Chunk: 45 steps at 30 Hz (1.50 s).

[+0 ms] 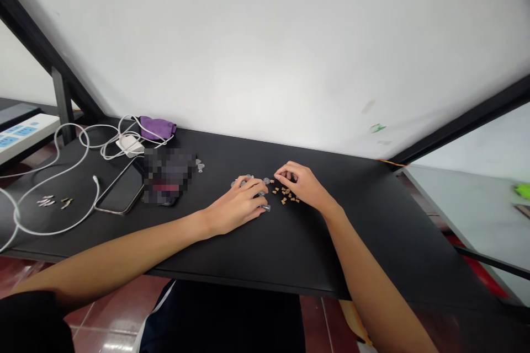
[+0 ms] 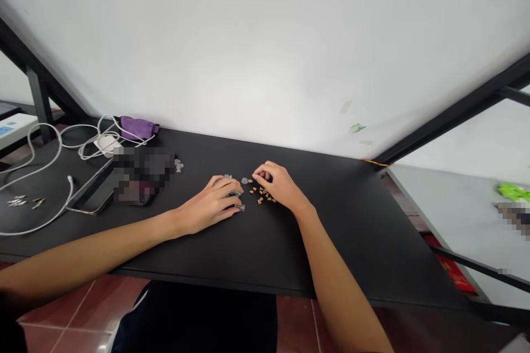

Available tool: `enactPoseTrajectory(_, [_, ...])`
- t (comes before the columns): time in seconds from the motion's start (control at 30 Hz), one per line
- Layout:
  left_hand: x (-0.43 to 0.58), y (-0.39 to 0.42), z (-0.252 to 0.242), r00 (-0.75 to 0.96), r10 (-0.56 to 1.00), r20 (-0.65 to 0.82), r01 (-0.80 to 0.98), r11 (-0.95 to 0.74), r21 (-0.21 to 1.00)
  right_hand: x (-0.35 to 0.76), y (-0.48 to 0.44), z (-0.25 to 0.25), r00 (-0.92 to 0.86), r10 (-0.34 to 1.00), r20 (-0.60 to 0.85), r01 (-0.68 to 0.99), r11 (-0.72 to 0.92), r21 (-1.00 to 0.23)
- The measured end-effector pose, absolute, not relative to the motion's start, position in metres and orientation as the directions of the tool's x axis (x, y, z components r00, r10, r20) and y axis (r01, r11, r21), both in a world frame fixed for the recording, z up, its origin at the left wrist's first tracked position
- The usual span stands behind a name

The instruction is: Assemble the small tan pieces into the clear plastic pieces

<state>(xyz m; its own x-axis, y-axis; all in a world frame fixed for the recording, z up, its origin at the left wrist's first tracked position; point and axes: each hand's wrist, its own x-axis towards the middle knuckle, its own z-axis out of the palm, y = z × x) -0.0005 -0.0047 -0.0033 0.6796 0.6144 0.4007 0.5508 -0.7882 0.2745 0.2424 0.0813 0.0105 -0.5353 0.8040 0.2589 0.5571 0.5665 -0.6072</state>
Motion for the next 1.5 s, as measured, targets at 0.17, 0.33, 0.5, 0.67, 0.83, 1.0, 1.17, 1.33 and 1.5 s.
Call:
enactPoseTrajectory(0.17, [0.0001,-0.0048,-0.0026,0.681,0.622,0.388,0.567,-0.782,0.259,0.2441,0.082,0.0096,-0.531,0.805,0.264,0.559,0.566,-0.605])
enactPoseTrajectory(0.33, [0.0003,-0.0056,-0.0027,0.689,0.598,0.408,0.531,-0.801,0.277,0.2456,0.0833,0.0092,-0.527,0.803,0.279,0.558,0.574,-0.599])
enactPoseTrajectory(0.5, [0.0012,-0.0068,-0.0012,0.677,0.578,0.457,0.484,-0.816,0.315,0.248,0.0843,0.0109,-0.505,0.808,0.304,0.559,0.575,-0.598])
enactPoseTrajectory(0.67, [0.0006,-0.008,0.0019,0.643,0.59,0.488,0.49,-0.807,0.33,0.2481,0.0841,0.0105,-0.505,0.809,0.301,0.56,0.573,-0.598])
enactPoseTrajectory(0.83, [0.0,-0.0081,0.0026,0.634,0.603,0.485,0.509,-0.797,0.326,0.248,0.0842,0.0103,-0.512,0.807,0.293,0.558,0.572,-0.601])
enactPoseTrajectory(1.0, [0.0015,-0.0084,-0.0002,0.607,0.614,0.504,0.495,-0.789,0.365,0.2489,0.0843,0.0108,-0.508,0.809,0.296,0.558,0.57,-0.602])
enactPoseTrajectory(1.17, [0.001,-0.0083,0.0013,0.616,0.611,0.497,0.473,-0.791,0.388,0.2487,0.0842,0.0099,-0.506,0.812,0.291,0.562,0.567,-0.602])
enactPoseTrajectory(1.33, [0.0006,-0.0058,-0.0005,0.607,0.613,0.506,0.453,-0.79,0.414,0.2492,0.0856,0.0084,-0.504,0.814,0.289,0.562,0.563,-0.606])
enactPoseTrajectory(1.5, [0.0007,-0.0037,-0.0055,0.575,0.627,0.526,0.459,-0.779,0.428,0.2504,0.0868,0.0072,-0.503,0.82,0.274,0.571,0.553,-0.607])
